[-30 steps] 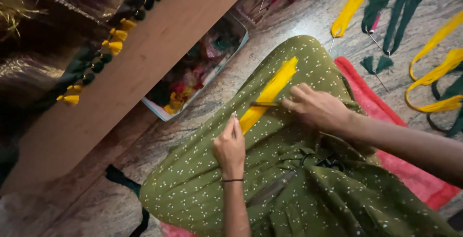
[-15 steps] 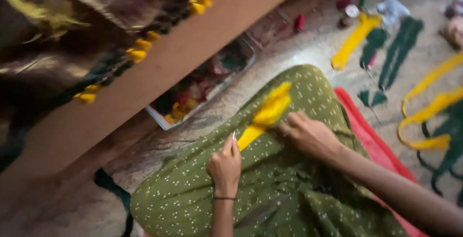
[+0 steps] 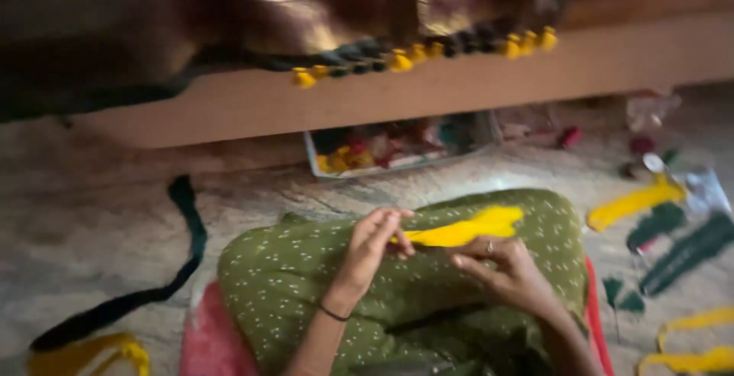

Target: Tying decorative yellow tassels to the border of a sari using thread and a needle.

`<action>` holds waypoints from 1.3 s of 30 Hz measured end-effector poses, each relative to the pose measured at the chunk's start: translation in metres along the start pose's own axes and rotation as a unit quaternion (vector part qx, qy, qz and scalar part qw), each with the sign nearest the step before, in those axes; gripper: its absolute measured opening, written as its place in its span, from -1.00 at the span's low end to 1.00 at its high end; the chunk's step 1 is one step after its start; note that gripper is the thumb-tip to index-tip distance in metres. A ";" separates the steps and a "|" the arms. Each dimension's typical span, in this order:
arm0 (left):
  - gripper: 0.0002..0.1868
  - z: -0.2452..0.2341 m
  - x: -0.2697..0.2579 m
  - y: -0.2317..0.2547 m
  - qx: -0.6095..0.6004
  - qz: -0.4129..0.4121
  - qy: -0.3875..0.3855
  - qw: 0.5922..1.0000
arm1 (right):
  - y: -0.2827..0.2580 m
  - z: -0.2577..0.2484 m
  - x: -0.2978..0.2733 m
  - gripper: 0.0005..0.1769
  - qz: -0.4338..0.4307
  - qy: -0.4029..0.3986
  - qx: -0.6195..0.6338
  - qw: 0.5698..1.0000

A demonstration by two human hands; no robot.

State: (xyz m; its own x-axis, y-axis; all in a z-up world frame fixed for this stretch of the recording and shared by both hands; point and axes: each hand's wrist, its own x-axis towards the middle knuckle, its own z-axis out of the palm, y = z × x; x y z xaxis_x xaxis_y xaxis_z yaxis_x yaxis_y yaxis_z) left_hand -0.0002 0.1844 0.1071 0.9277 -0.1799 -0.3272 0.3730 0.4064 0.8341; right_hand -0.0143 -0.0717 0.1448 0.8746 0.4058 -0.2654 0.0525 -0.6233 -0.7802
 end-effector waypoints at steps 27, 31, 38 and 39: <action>-0.74 -0.069 0.061 0.193 -0.268 0.079 0.019 0.960 | -0.181 0.063 0.232 -0.92 -0.090 0.154 0.557 0.811; -0.77 -0.063 0.047 0.203 -0.201 0.099 0.071 0.972 | -0.205 0.059 0.213 -0.95 -0.061 0.172 0.539 0.823; -0.86 -0.066 0.038 0.190 -0.114 0.188 0.086 0.972 | -0.210 0.066 0.199 -0.88 -0.135 0.207 0.496 0.832; -0.86 -0.064 0.035 0.191 -0.115 0.189 0.087 0.971 | -0.209 0.068 0.199 -0.88 -0.135 0.206 0.496 0.833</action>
State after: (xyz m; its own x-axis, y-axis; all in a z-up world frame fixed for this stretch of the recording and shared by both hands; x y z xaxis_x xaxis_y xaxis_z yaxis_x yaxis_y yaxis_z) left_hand 0.1051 0.3132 0.2269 0.9807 0.1660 -0.1038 -0.0185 0.6065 0.7949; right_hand 0.1156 0.1847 0.2169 0.9974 0.0506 0.0520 0.0278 0.3956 -0.9180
